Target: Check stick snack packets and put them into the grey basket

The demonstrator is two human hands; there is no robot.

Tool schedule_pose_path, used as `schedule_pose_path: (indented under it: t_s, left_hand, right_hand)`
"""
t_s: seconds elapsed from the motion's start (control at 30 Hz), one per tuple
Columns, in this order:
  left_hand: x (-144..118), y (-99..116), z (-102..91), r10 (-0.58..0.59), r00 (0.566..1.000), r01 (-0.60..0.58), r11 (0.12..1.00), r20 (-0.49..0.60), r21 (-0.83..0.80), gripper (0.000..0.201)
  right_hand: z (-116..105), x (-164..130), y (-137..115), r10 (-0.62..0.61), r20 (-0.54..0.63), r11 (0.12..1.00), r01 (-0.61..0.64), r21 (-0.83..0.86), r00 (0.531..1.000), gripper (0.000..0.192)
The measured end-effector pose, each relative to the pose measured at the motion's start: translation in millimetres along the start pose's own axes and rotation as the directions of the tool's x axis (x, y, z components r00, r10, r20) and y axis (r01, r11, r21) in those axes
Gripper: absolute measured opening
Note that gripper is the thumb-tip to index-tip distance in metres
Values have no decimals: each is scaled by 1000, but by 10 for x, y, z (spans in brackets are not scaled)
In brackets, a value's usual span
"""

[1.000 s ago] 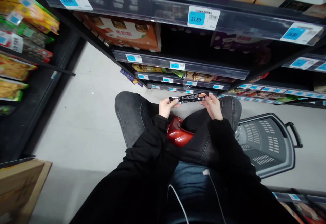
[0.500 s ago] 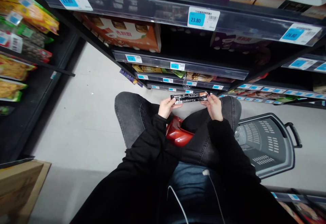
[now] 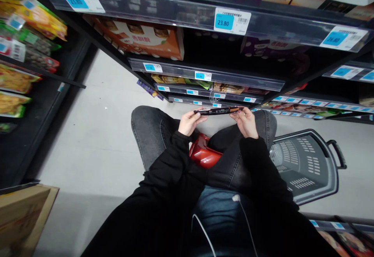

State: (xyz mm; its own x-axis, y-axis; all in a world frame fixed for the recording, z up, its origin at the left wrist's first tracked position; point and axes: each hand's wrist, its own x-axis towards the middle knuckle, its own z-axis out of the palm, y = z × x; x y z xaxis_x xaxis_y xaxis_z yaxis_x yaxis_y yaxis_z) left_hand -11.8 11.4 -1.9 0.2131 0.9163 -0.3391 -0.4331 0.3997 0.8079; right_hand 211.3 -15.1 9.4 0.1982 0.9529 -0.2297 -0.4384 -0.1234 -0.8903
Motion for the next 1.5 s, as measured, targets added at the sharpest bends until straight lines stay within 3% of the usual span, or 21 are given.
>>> schedule_pose_path:
  t_s: [0.17,0.33,0.47,0.63,0.9,1.1,1.17,1.3,1.4,1.5]
  left_hand:
    - [-52,129,21,17,996,-11,997,88,-70,29]
    - [-10,108,-15,9,1000,-8,999,25,-34,35]
    - [22,76,-59,3,1000,-3,1000,14,-25,52]
    - [28,88,-74,-7,1000,8,1000,17,-28,64]
    - [56,37,-88,-65,998,65,998,-13,8,53]
    - [61,-15,-82,-6,1000,8,999,-30,50,61]
    - [63,-9,-87,-7,999,9,999,-40,48,62]
    - [57,31,-123,-202,979,205,971,-38,120,53]
    - [42,36,-154,-416,909,399,883,21,247,38]
    - [29,0,-161,-498,862,440,827,94,349,40]
  right_hand:
    - [-13,-23,-29,-42,47,999,42,-8,998,16]
    - [-24,-15,-11,-44,-4,996,43,-78,999,10]
    - [-23,-18,-17,23,48,999,-21,-43,999,16]
    - [-26,-21,-27,5,94,1000,-4,-6,996,18]
    - [23,-28,-17,-42,-75,986,29,-164,996,23]
    - [-34,-10,13,-51,-80,985,37,-170,996,47]
    - [-43,-3,19,-46,-87,984,30,-177,995,46]
    - [-47,12,17,-40,-126,987,20,-157,991,33]
    - [-53,25,20,-32,-145,990,12,-138,989,30]
    - [-59,33,34,-23,-149,990,2,-140,989,30]
